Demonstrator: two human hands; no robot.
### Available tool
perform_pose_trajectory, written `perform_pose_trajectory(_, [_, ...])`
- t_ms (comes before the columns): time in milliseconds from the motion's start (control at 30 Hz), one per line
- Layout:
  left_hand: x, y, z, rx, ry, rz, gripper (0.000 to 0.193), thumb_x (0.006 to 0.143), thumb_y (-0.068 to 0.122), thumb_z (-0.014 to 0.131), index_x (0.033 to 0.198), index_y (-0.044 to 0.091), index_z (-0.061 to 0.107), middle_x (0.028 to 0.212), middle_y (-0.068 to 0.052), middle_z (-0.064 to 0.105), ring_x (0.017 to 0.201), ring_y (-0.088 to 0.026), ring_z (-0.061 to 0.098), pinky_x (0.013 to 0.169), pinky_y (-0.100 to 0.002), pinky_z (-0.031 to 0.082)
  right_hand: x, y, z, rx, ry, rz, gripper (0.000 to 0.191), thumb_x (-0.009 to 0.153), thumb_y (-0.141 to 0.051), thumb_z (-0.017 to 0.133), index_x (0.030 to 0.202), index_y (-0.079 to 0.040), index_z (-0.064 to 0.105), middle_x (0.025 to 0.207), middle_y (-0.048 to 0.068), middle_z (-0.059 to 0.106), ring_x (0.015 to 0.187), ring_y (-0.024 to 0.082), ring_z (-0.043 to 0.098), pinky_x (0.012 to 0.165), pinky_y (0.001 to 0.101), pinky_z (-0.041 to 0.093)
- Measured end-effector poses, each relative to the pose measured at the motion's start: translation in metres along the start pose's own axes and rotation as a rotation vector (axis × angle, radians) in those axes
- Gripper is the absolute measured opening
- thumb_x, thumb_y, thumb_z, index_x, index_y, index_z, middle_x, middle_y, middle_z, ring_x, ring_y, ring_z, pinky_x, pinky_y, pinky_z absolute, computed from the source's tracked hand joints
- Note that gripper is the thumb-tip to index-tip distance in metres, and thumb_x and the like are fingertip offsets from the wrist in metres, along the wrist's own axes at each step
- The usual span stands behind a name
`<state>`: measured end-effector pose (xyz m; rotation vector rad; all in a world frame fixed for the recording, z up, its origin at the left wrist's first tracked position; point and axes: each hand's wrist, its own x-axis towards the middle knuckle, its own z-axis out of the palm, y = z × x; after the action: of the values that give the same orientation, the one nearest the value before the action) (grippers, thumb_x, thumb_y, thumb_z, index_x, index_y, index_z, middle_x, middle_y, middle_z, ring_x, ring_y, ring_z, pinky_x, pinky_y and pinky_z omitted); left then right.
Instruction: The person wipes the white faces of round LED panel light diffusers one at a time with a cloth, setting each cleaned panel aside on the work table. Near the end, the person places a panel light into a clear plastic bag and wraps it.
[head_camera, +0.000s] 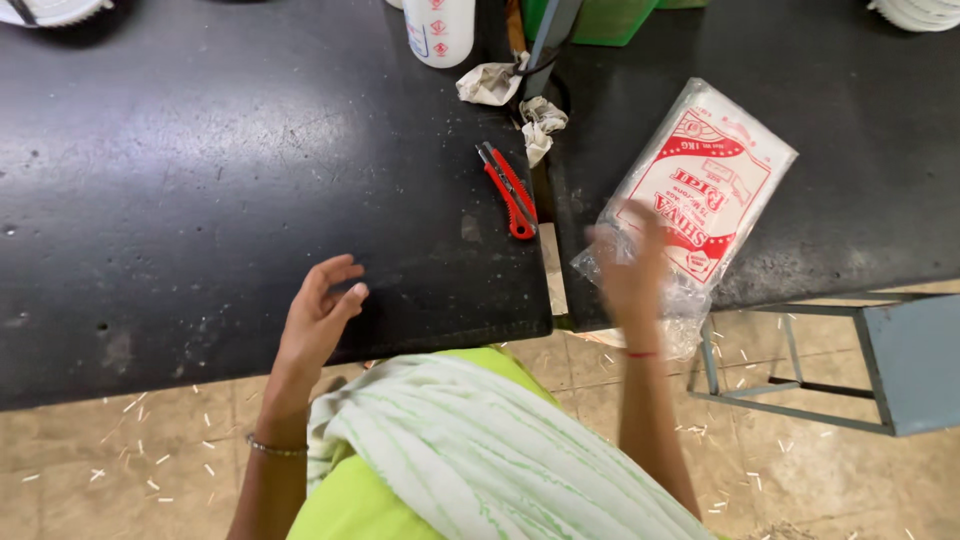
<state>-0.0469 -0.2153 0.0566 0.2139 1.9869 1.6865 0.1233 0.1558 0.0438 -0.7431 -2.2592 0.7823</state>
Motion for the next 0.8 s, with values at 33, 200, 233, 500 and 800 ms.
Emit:
perform_pose_trajectory(33, [0.003, 0.004, 0.001, 0.041, -0.009, 0.021, 0.049, 0.097, 0.016, 0.066, 0.142, 0.005, 0.052, 0.135, -0.008, 0.064, 0.099, -0.011, 0.063, 0.085, -0.026, 0.054, 0.003, -0.02, 0.023, -0.001, -0.21, -0.015, 0.042, 0.094, -0.02, 0.072, 0.133, -0.009, 0.061, 0.135, 0.015, 0.064, 0.13, 0.032, 0.06, 0.113, 0.0425, 0.048])
perform_pose_trajectory(200, [0.019, 0.023, 0.017, 0.168, -0.063, 0.108, 0.047, 0.097, 0.017, 0.066, 0.141, 0.006, 0.053, 0.133, -0.007, 0.065, 0.099, -0.01, 0.065, 0.079, -0.024, 0.053, 0.031, -0.069, 0.105, 0.005, -0.167, -0.218, 0.054, 0.086, -0.02, 0.076, 0.133, 0.002, 0.058, 0.128, 0.021, 0.059, 0.116, 0.042, 0.052, 0.1, 0.0468, 0.045])
perform_pose_trajectory(233, [0.019, 0.024, 0.02, 0.17, -0.073, 0.111, 0.047, 0.097, 0.017, 0.066, 0.141, 0.006, 0.053, 0.133, -0.007, 0.065, 0.099, -0.01, 0.065, 0.08, -0.025, 0.053, 0.036, -0.068, 0.113, -0.012, -0.155, -0.189, 0.049, 0.087, -0.017, 0.074, 0.131, 0.0, 0.061, 0.124, 0.019, 0.061, 0.114, 0.04, 0.053, 0.098, 0.0461, 0.046])
perform_pose_trajectory(500, [-0.02, 0.0, -0.005, 0.141, 0.072, -0.001, 0.043, 0.096, 0.015, 0.067, 0.136, 0.006, 0.058, 0.129, -0.006, 0.069, 0.102, -0.013, 0.065, 0.088, -0.028, 0.054, 0.056, 0.019, 0.109, 0.028, 0.06, -0.11, 0.031, 0.088, -0.013, 0.074, 0.117, -0.002, 0.069, 0.11, 0.016, 0.066, 0.103, 0.035, 0.062, 0.094, 0.0455, 0.05])
perform_pose_trajectory(800, [-0.048, -0.021, -0.037, 0.164, 0.238, -0.022, 0.042, 0.093, 0.019, 0.07, 0.133, 0.01, 0.06, 0.124, -0.007, 0.071, 0.105, -0.017, 0.071, 0.088, -0.032, 0.058, 0.148, 0.072, 0.107, -0.249, 0.264, -0.167, 0.064, 0.097, -0.03, 0.083, 0.139, 0.008, 0.053, 0.13, 0.032, 0.056, 0.119, 0.051, 0.052, 0.1, 0.0588, 0.042])
